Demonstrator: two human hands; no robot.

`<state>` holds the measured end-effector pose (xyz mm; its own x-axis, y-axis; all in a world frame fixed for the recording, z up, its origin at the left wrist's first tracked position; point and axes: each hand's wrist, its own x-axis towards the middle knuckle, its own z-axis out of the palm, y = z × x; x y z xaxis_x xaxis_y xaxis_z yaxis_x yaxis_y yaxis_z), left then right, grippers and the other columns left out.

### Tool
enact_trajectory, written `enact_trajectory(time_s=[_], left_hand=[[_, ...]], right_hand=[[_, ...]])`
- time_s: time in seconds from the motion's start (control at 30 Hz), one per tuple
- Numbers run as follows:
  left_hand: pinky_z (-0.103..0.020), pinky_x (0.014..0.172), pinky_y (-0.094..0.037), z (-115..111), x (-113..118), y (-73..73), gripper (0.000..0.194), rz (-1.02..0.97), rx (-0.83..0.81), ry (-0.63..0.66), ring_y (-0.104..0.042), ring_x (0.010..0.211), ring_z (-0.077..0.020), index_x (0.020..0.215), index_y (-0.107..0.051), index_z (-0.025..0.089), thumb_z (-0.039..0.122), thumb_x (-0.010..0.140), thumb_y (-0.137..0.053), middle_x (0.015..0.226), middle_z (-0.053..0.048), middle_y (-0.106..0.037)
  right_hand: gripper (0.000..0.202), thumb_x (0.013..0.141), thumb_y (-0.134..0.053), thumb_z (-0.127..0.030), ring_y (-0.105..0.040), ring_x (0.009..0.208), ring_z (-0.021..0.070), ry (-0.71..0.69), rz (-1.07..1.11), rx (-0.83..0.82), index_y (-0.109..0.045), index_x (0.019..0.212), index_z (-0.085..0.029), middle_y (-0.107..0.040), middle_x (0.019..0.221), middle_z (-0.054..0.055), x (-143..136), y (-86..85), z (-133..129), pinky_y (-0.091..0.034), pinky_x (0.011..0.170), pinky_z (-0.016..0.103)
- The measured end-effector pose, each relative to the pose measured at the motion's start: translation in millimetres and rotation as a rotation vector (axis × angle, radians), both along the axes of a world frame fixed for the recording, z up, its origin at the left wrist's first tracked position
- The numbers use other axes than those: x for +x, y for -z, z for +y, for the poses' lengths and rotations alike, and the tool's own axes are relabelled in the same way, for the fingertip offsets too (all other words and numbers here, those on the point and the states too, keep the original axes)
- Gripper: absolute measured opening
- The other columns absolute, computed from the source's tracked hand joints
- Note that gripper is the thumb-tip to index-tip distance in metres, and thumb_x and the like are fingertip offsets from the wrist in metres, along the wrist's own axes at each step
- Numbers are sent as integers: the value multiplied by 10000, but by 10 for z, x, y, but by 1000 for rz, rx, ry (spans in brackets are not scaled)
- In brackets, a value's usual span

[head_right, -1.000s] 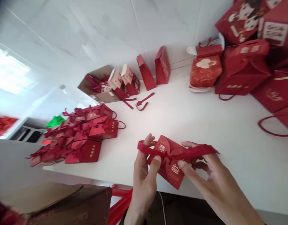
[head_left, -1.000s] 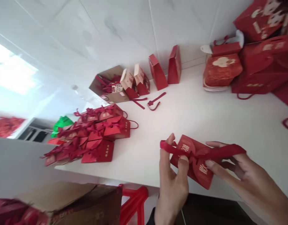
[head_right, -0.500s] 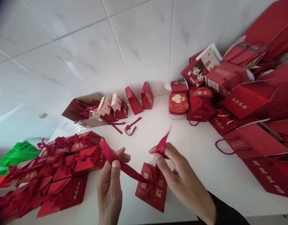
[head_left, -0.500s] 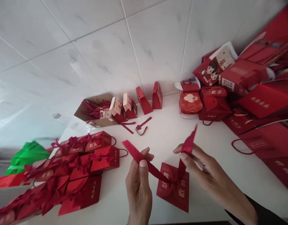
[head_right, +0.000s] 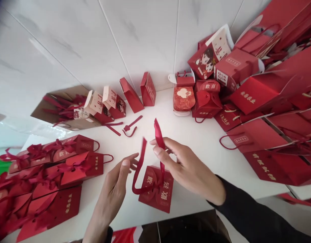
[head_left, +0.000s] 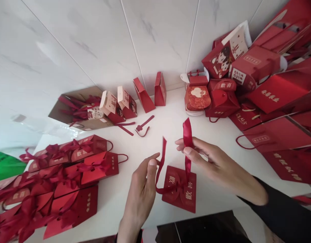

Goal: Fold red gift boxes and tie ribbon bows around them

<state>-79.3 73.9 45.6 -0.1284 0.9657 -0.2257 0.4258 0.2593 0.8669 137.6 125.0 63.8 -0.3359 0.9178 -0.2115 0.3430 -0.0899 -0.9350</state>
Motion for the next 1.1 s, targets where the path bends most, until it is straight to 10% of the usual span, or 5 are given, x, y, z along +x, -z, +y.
enact_trajectory(time_s=[0.33, 0.67, 0.9, 1.1], left_hand=[[-358, 765, -479, -913, 451, 456, 578, -20, -181, -319, -579, 924, -239, 1286, -547, 249, 684, 906, -573, 1183, -96, -633], [-521, 1086, -454, -531, 355, 522, 410, 77, 49, -89, -480, 1349, -304, 1386, -550, 295, 435, 1001, -575, 1416, -122, -534], [-494, 1113, -458, -362, 494, 523, 354, -12, 139, -110, -496, 1367, -273, 1352, -596, 319, 372, 1002, -602, 1423, -93, -542], [-478, 1054, -486, -265, 616, 569, 251, -74, 173, -188, -563, 1250, -285, 1196, -699, 231, 246, 960, -617, 1292, -124, -612]], right_hand=[[439, 1023, -488, -624, -664, 1096, 230, -108, -144, -175, -506, 1393, -389, -708, 1162, -4, 267, 363, -331, -546, 837, 379], [212, 1069, -454, -361, -642, 1043, 227, -154, -256, 192, -638, 1138, -281, -615, 1129, 68, 176, 526, -404, -562, 927, 446], [98, 1030, -534, -271, -486, 1347, 292, -117, -389, 489, -580, 944, -270, -557, 1355, 81, 131, 520, -496, -497, 1043, 497], [189, 994, -558, -292, -641, 849, 247, -183, -340, 454, -511, 813, -263, -635, 866, 28, 154, 578, -475, -539, 737, 409]])
